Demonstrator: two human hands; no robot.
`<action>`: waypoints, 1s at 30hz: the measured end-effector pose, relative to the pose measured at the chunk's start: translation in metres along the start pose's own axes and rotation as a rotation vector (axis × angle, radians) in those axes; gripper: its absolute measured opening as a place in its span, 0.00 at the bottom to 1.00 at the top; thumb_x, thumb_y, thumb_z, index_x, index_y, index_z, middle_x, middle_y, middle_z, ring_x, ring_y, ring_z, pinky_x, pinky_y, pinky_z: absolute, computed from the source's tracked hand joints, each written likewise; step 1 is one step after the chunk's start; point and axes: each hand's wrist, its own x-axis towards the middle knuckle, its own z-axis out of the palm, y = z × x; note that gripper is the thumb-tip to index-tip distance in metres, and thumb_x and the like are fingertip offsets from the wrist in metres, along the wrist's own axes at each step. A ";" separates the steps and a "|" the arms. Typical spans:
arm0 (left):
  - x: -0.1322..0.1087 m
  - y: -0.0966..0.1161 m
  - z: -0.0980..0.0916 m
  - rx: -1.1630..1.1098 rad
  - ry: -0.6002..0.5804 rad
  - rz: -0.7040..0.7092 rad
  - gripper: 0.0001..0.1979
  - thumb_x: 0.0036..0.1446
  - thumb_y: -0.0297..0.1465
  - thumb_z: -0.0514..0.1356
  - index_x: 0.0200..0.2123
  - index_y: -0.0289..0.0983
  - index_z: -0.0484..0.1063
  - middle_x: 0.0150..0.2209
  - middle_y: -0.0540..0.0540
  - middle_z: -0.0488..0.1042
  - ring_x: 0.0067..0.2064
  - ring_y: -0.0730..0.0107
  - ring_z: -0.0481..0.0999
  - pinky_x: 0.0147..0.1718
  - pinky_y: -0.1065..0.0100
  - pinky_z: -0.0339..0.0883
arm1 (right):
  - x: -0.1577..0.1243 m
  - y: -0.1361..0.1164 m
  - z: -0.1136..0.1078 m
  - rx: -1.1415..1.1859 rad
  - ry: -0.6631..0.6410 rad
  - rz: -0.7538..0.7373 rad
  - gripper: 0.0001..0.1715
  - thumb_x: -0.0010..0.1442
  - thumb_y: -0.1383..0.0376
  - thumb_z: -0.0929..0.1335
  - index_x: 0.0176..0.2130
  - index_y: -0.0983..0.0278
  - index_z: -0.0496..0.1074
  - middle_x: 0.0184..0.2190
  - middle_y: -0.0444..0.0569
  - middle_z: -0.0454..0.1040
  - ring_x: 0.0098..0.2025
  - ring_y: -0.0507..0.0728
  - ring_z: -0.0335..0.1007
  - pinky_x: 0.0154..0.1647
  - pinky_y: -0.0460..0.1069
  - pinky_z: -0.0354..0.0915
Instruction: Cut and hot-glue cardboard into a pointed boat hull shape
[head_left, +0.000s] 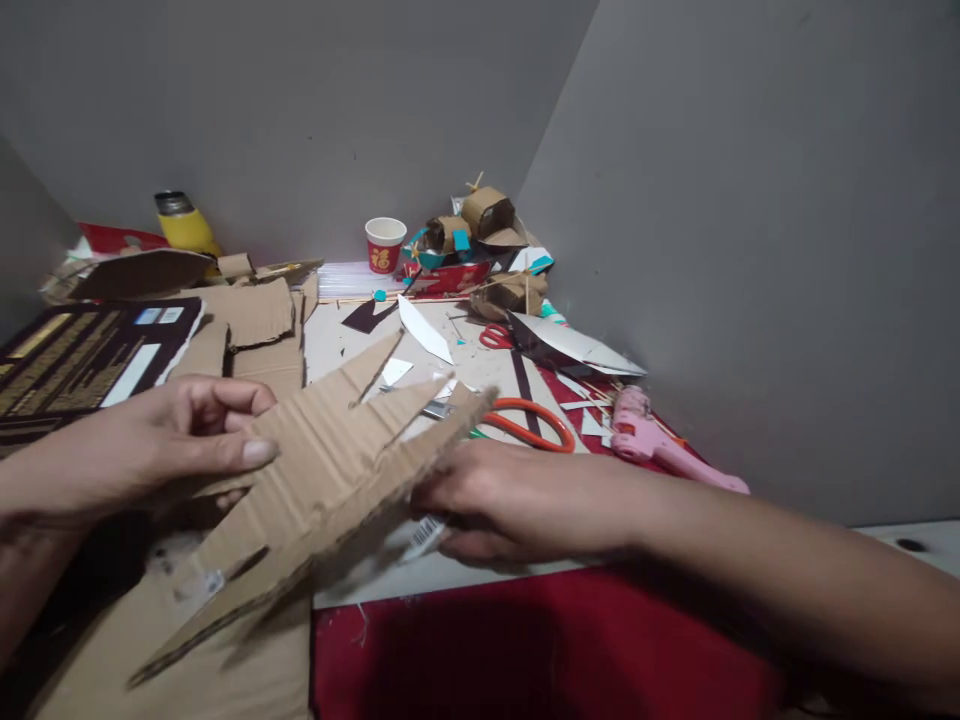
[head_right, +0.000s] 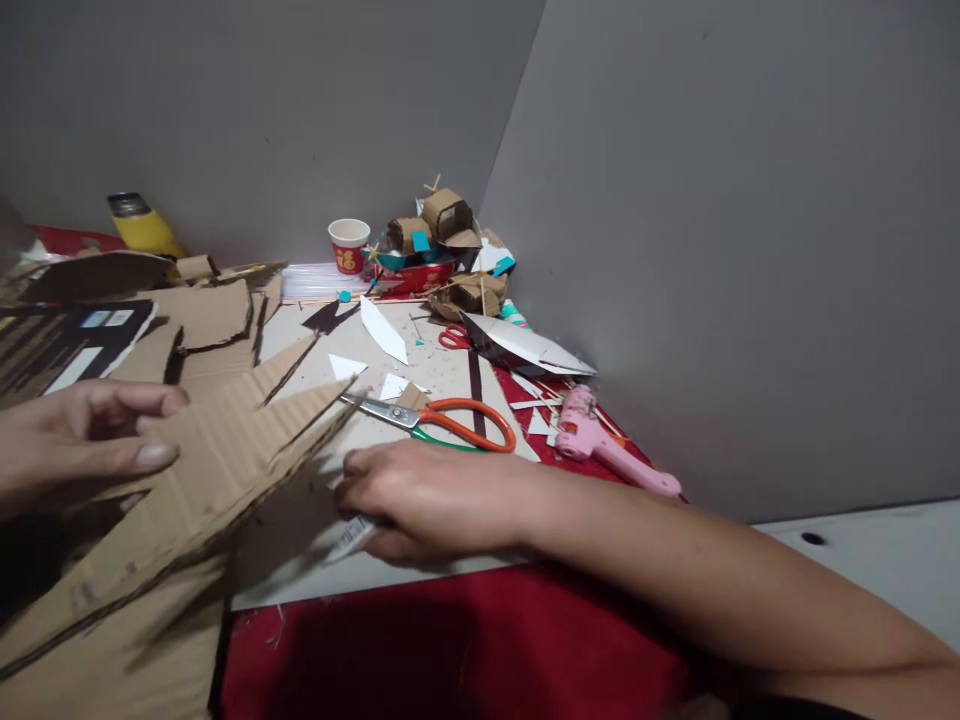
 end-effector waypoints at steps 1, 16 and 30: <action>0.002 -0.002 0.003 -0.032 0.006 0.013 0.17 0.42 0.39 0.72 0.34 0.39 0.72 0.23 0.55 0.66 0.21 0.79 0.61 0.18 0.78 0.56 | -0.002 -0.007 0.002 -0.033 -0.026 0.012 0.08 0.58 0.70 0.69 0.40 0.68 0.74 0.40 0.55 0.74 0.43 0.59 0.70 0.42 0.49 0.66; 0.001 -0.004 0.051 0.318 -0.508 0.178 0.11 0.59 0.39 0.58 0.33 0.36 0.69 0.26 0.53 0.65 0.26 0.75 0.60 0.25 0.70 0.54 | -0.061 0.006 -0.015 -0.386 0.364 0.536 0.13 0.63 0.62 0.64 0.43 0.66 0.73 0.36 0.55 0.73 0.35 0.61 0.70 0.33 0.53 0.63; 0.014 -0.005 0.071 0.559 -0.423 0.225 0.07 0.57 0.36 0.57 0.31 0.38 0.69 0.26 0.54 0.67 0.30 0.71 0.65 0.27 0.70 0.56 | 0.018 0.007 -0.001 0.084 0.042 0.179 0.15 0.57 0.60 0.73 0.43 0.67 0.77 0.36 0.51 0.77 0.38 0.57 0.70 0.37 0.48 0.61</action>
